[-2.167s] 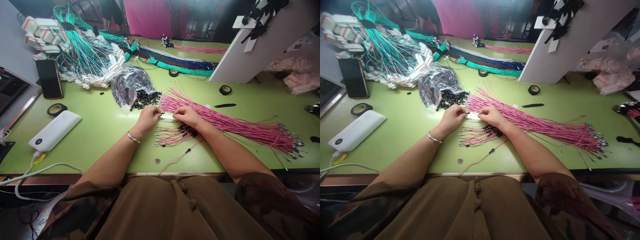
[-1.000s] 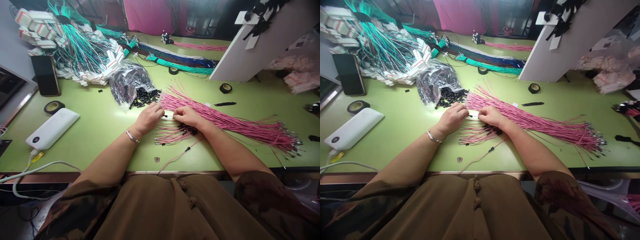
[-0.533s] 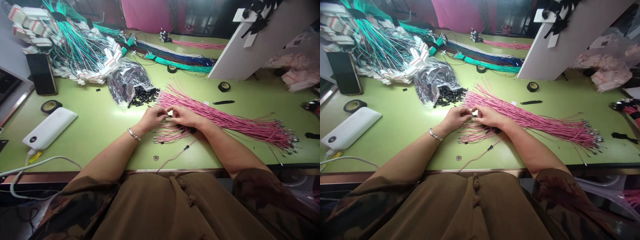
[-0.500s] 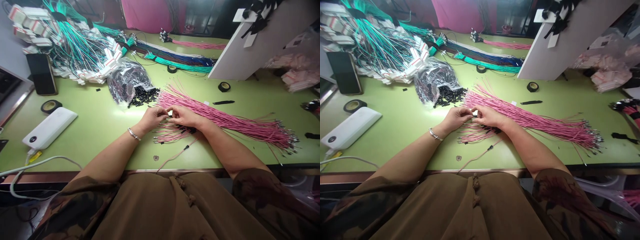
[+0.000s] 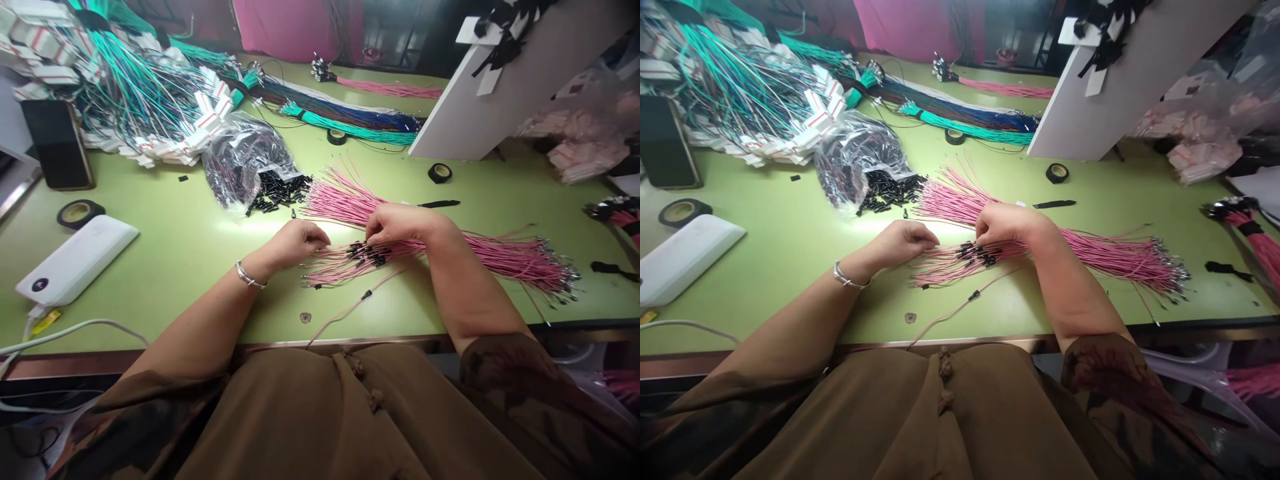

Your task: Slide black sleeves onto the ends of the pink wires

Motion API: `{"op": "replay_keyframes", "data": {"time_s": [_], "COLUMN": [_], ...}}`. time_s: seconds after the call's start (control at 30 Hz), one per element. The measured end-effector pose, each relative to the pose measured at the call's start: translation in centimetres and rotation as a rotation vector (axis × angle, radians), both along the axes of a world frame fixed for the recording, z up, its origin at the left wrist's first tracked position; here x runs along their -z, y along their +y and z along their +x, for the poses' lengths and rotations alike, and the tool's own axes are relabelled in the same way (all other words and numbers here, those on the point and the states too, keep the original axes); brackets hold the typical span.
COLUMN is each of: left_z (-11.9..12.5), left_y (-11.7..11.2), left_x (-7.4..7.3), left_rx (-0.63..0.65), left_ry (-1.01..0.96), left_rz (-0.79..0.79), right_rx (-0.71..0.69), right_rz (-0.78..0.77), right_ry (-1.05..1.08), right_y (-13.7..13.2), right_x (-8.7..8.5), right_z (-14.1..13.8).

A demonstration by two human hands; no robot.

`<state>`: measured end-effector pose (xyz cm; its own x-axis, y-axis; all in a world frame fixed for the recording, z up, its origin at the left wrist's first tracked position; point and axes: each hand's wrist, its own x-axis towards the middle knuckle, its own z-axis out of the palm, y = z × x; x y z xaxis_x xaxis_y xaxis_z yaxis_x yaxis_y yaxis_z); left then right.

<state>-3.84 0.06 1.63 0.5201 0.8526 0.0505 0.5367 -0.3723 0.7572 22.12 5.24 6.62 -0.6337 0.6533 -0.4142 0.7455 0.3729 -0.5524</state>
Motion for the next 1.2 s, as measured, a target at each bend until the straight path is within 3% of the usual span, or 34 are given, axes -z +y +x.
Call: {"op": "replay_keyframes", "data": {"time_s": [0.07,0.13,0.27,0.33,0.4,0.5,0.57,0.8,1.0,1.2], "left_z": [-0.1,-0.2,-0.5,-1.0,-1.6,-2.2,-2.2,-2.7,-4.0,-4.1], "left_y": [-0.2,-0.5,-0.7,-0.4,0.3,1.7,2.6,3.5,3.1,3.1], "left_x": [-0.4,-0.7,-1.7,-2.1,-2.1,-1.2,-0.3,1.2,1.3,1.0], "left_rx": [0.161,0.267,0.343,0.255,-0.023,-0.53,-0.657,-0.545,-0.422,-0.518], "left_ry": [0.075,0.115,0.142,0.173,0.199,0.226,0.291,0.362,0.436,0.362], "left_rz": [0.04,0.051,-0.049,-0.113,-0.089,0.099,0.159,0.108,0.238,0.156], "right_rx": [-0.011,0.062,0.248,0.294,0.311,0.262,0.238,0.146,0.083,0.069], "right_rz": [0.038,0.178,0.464,0.581,0.655,0.688,0.677,0.62,0.641,0.562], "right_ry": [0.05,0.121,0.052,-0.037,-0.082,-0.115,-0.146,-0.291,-0.415,-0.292], "right_y": [0.0,-0.2,-1.3,-2.2,-2.9,-3.4,-3.4,-3.2,-4.0,-3.9], "right_x": [0.1,0.8,3.3,4.4,5.1,5.4,5.3,4.5,4.1,4.3], "right_z": [-0.2,-1.3,-4.6,-5.9,-6.6,-7.1,-7.3,-8.3,-8.6,-9.2]}}
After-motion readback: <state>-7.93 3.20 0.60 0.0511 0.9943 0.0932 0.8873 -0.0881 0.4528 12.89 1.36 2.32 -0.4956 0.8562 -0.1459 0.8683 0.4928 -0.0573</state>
